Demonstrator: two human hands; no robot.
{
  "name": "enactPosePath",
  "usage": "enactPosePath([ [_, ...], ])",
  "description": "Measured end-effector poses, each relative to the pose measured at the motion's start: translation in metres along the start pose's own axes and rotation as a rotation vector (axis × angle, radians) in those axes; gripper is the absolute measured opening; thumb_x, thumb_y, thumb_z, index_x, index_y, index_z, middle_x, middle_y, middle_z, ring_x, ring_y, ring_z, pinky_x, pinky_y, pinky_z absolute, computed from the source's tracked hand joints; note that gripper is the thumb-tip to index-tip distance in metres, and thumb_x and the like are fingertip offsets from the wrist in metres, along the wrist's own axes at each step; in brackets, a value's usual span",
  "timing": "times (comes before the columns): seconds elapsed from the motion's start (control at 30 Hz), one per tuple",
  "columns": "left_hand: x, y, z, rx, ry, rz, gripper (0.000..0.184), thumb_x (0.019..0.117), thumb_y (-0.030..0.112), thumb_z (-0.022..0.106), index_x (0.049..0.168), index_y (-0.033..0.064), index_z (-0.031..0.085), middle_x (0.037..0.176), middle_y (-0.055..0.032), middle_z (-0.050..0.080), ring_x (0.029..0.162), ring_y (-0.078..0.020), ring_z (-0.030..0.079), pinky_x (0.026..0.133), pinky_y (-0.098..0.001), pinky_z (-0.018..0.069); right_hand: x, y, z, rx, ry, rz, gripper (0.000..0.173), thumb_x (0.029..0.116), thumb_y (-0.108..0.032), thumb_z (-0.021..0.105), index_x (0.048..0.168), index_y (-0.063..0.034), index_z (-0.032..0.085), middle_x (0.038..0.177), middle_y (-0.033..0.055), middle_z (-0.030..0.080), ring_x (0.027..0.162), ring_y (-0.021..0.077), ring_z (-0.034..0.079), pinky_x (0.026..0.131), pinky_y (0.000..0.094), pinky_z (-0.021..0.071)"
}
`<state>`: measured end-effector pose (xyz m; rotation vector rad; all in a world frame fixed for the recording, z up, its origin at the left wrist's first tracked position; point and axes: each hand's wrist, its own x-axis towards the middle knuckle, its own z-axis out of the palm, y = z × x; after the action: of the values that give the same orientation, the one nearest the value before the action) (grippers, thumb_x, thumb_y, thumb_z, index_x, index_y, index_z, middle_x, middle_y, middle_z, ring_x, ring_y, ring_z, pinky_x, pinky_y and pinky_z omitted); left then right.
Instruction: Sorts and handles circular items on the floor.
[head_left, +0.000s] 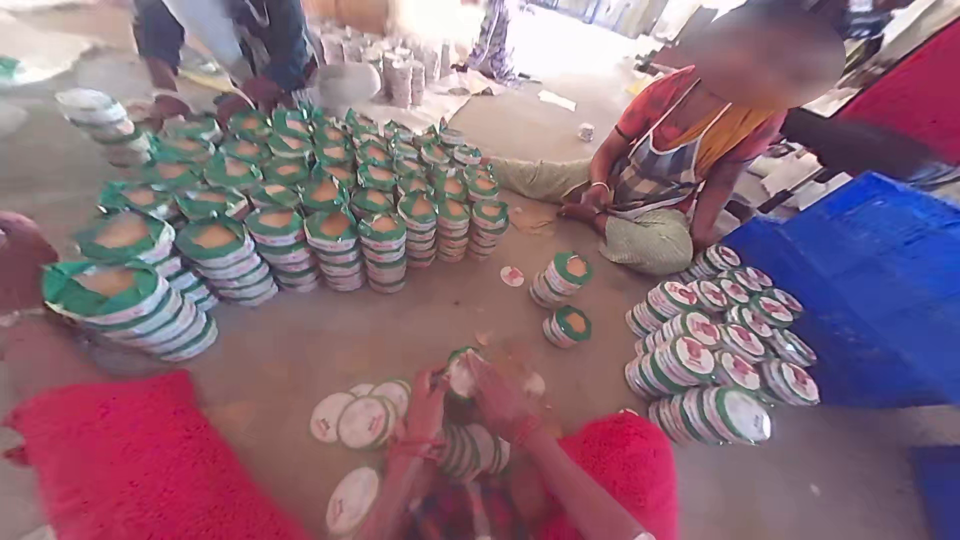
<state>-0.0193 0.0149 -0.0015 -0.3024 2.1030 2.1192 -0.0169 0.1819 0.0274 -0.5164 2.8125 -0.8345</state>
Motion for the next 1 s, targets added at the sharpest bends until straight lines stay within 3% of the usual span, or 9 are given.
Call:
enactPosePath([
  [0.13, -0.005, 0.014, -0.014, 0.404, -0.074, 0.228, 0.074, 0.0937, 0.028, 0.071, 0.152, -0.0039, 0.040, 0.152, -0.0302, 0.043, 0.140, -0.0457, 0.043, 0.116, -0.0566, 0.0350, -0.006, 0.017, -0.002, 0.604, 0.520, -0.016, 0.056, 0.0991, -0.006, 0.041, 0.151, 0.0131, 0.035, 0.153, 0.0253, 0.047, 0.142, 0.0262, 0.048, 0.118, 0.0376, 0.0397],
  [0.27, -0.006, 0.033, 0.001, 0.840, -0.168, 0.368, 0.133, 0.0603, 0.049, 0.095, 0.161, 0.0010, 0.022, 0.158, -0.0258, 0.038, 0.146, -0.0456, 0.035, 0.120, -0.0584, 0.0285, -0.018, 0.014, -0.007, 0.716, 0.496, 0.247, 0.057, 0.1033, -0.008, 0.043, 0.157, 0.0041, 0.028, 0.159, 0.0211, 0.041, 0.145, 0.0250, 0.045, 0.119, 0.0391, 0.0391],
  [0.37, -0.002, 0.032, 0.010, 0.869, -0.208, 0.382, 0.123, 0.0630, 0.030, 0.096, 0.159, -0.0018, 0.026, 0.155, -0.0281, 0.042, 0.144, -0.0453, 0.040, 0.119, -0.0558, 0.0328, -0.023, 0.016, 0.009, 0.831, 0.536, 0.266, 0.063, 0.1023, -0.008, 0.045, 0.159, 0.0056, 0.020, 0.154, 0.0213, 0.048, 0.138, 0.0240, 0.054, 0.114, 0.0382, 0.0458],
  [0.53, -0.003, -0.004, 0.010, 0.619, 0.052, 0.661, 0.121, 0.0521, 0.046, 0.094, 0.147, -0.0097, 0.043, 0.135, -0.0283, 0.060, 0.124, -0.0461, 0.058, 0.109, -0.0567, 0.0439, -0.032, -0.010, 0.012, 1.251, 0.861, 0.378, 0.053, 0.1062, -0.016, 0.043, 0.154, 0.0020, 0.031, 0.148, 0.0223, 0.051, 0.129, 0.0283, 0.060, 0.108, 0.0423, 0.0516],
  [0.67, -0.021, 0.028, 0.014, 0.547, 0.078, 0.851, 0.112, 0.0568, 0.058, 0.086, 0.142, -0.0066, 0.053, 0.133, -0.0209, 0.065, 0.119, -0.0395, 0.062, 0.107, -0.0570, 0.0440, -0.027, -0.042, -0.013, 1.657, 0.486, 0.432, 0.081, 0.1024, -0.068, 0.014, 0.145, -0.0094, 0.050, 0.131, 0.0125, 0.066, 0.116, 0.0233, 0.066, 0.094, 0.0451, 0.0567],
  [0.73, -0.026, 0.043, 0.011, 0.555, -0.010, 0.856, 0.117, 0.0595, 0.066, 0.084, 0.146, -0.0043, 0.050, 0.144, -0.0198, 0.058, 0.128, -0.0390, 0.057, 0.111, -0.0584, 0.0377, -0.012, -0.047, -0.032, 1.865, 0.357, 0.326, 0.087, 0.0981, -0.075, 0.017, 0.141, -0.0099, 0.055, 0.126, 0.0173, 0.068, 0.114, 0.0300, 0.067, 0.095, 0.0517, 0.0566],
  [0.8, -0.024, 0.056, -0.006, 0.480, -0.026, 0.778, 0.128, 0.0664, 0.076, 0.076, 0.154, -0.0073, 0.035, 0.156, -0.0265, 0.042, 0.140, -0.0433, 0.045, 0.116, -0.0632, 0.0300, 0.005, -0.041, -0.046, 1.727, 0.340, 0.137, 0.068, 0.1068, -0.055, 0.019, 0.146, -0.0081, 0.049, 0.129, 0.0171, 0.066, 0.115, 0.0293, 0.067, 0.095, 0.0487, 0.0571],
  [0.9, -0.020, 0.059, -0.043, 0.292, 0.154, 0.629, 0.119, 0.0820, 0.080, 0.056, 0.159, -0.0050, 0.023, 0.163, -0.0286, 0.028, 0.147, -0.0413, 0.033, 0.117, -0.0565, 0.0303, 0.020, -0.040, -0.059, 0.744, 0.500, 0.027, 0.052, 0.1042, -0.026, 0.045, 0.147, 0.0027, 0.049, 0.148, 0.0131, 0.056, 0.132, 0.0183, 0.056, 0.109, 0.0358, 0.0486],
  [1.0, -0.015, 0.058, -0.067, 0.169, 0.326, 0.568, 0.098, 0.0970, 0.069, 0.041, 0.157, -0.0066, 0.026, 0.163, -0.0271, 0.026, 0.151, -0.0320, 0.030, 0.120, -0.0430, 0.0320, 0.033, -0.024, -0.023, -0.291, 0.449, -0.020, 0.060, 0.0962, -0.054, 0.054, 0.146, -0.0201, 0.058, 0.150, 0.0165, 0.055, 0.135, 0.0452, 0.052, 0.101, 0.0672, 0.0450],
])
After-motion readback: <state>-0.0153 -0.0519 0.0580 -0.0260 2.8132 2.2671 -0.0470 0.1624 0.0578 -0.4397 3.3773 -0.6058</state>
